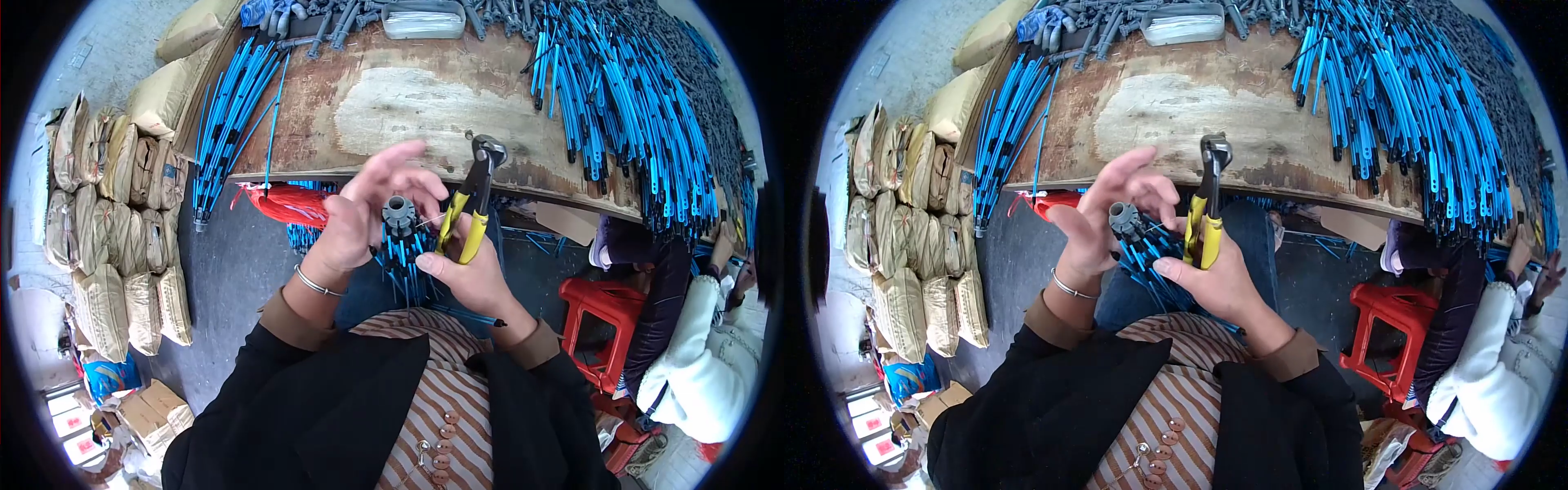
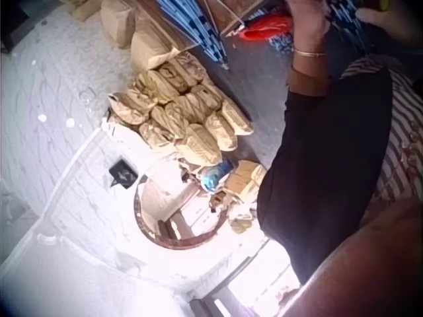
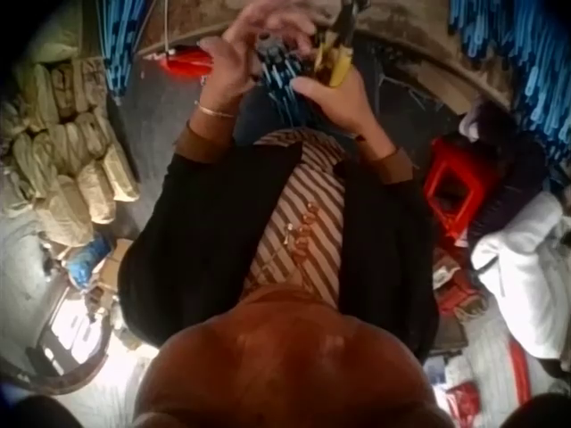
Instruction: The person gathers groups of wires, processes them with pliers, and secures them into bundles with rubber bands.
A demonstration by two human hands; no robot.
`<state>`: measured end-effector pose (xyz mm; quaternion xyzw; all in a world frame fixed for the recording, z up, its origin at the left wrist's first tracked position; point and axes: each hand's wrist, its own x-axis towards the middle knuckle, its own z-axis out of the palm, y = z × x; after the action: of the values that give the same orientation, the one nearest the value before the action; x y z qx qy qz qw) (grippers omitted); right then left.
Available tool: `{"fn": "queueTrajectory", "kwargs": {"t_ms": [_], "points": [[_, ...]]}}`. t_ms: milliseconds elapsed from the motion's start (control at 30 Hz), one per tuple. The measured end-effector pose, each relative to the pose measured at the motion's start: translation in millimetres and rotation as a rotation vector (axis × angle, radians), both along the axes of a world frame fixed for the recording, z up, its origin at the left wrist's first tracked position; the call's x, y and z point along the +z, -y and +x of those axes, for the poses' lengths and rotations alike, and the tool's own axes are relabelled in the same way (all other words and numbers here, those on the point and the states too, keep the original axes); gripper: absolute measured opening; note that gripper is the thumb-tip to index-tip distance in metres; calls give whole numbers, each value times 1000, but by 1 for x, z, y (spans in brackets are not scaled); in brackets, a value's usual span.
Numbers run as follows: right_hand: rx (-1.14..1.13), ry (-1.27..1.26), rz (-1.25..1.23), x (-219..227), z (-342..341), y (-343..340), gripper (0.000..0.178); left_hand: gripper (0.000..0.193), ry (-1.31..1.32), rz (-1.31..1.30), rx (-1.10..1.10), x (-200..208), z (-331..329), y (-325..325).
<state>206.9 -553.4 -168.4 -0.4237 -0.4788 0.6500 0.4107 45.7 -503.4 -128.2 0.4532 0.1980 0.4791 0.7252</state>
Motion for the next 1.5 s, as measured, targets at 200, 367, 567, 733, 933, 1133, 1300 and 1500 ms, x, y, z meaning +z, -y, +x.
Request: {"fn": "queueTrajectory", "kwargs": {"t_ms": [200,367,567,733,933,1133,1300,1500], "points": [[-65,18,-40,4,-21,1,51,43,-381,113,200,-12,-21,21],[-99,29,117,8,-30,5,50,36,-383,44,175,-13,-40,32],[-183,284,362,46,-29,3,49,41,-395,1,178,6,-45,49],[-127,249,370,51,-46,11,47,47,-413,48,156,7,-51,62],[-139,321,532,48,-59,16,46,40,-446,207,182,4,-62,64],[-85,439,567,55,-67,12,42,39,-462,192,65,14,-79,57],[37,197,344,55,-69,8,41,42,-464,150,58,17,-80,54],[-174,463,507,52,-80,12,41,42,-445,127,57,17,-83,50]]}}
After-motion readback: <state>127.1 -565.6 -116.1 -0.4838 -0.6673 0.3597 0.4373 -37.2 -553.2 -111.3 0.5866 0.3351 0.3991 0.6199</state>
